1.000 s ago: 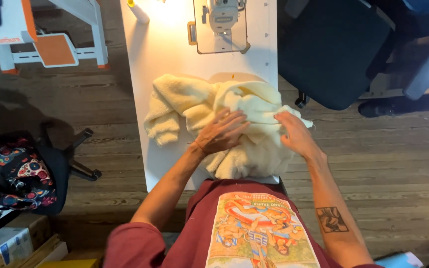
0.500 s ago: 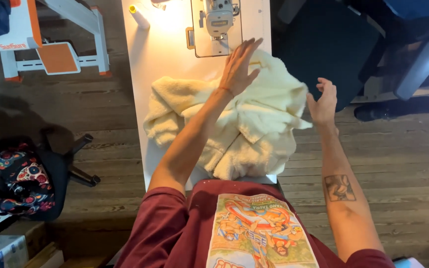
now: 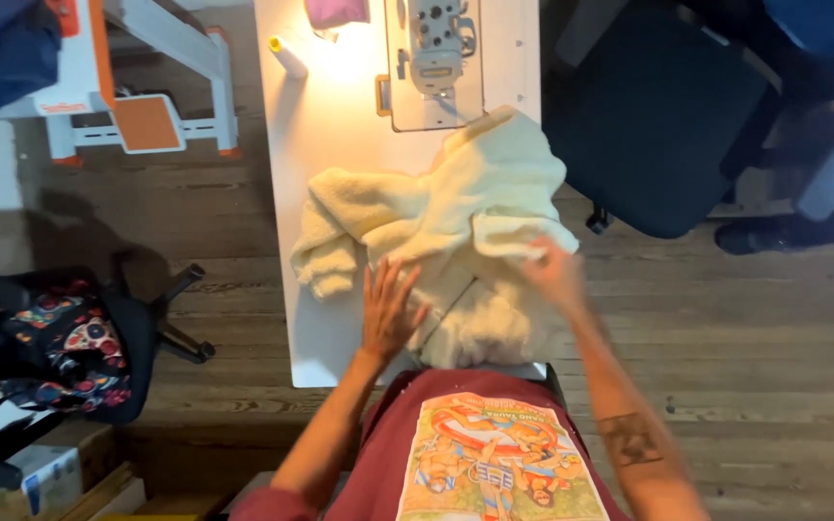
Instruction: Inspecting and smoothing a cream-colored fleece garment on a workbench at a sewing station.
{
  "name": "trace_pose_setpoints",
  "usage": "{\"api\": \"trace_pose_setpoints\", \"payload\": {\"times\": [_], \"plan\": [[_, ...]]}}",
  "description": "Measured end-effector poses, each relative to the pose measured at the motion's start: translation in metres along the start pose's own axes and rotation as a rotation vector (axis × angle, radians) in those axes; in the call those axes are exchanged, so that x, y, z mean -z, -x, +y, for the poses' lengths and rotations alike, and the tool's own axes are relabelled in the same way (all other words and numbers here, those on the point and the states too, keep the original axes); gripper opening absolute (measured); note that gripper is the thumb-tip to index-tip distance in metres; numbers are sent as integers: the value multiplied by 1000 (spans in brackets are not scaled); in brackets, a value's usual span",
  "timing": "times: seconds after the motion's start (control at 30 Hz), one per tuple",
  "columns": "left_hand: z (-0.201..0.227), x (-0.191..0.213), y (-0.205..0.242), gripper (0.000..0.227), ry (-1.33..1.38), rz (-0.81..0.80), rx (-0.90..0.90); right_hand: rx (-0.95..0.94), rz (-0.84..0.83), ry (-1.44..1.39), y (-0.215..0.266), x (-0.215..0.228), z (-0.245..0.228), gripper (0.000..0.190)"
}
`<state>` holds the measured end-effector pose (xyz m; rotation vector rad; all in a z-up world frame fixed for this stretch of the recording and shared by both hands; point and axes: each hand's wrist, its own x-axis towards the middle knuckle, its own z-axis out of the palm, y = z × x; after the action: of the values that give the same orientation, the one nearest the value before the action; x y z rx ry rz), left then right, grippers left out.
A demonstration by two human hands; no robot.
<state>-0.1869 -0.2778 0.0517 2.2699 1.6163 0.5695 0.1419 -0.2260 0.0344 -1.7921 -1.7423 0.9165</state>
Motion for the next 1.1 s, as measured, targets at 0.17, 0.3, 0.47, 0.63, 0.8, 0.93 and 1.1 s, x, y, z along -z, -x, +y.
{"api": "trace_pose_setpoints", "payload": {"times": [0.17, 0.3, 0.47, 0.63, 0.8, 0.93, 1.1], "plan": [[23, 8, 58, 90, -8, -49, 165, -59, 59, -241, -109, 72, 31, 17], [47, -3, 60, 112, 354, -65, 690, -138, -32, -129, -171, 64, 69, 26], [17, -26, 66, 115, 347, -91, 760, -179, 119, -174, -154, 34, 96, 51], [-37, 5, 43, 98, 850, 61, 778, -114, 182, -225, -65, 26, 107, 45], [-104, 66, 28, 103, 885, 121, 720, -173, 151, -232, 5, 36, 67, 39], [-160, 56, 38, 96, 500, 277, 689, -104, -6, -82, 50, 20, -5, 47], [-114, 39, 76, 97, 314, 552, 784, 325, -101, 375, 110, -6, -93, 69]]}}
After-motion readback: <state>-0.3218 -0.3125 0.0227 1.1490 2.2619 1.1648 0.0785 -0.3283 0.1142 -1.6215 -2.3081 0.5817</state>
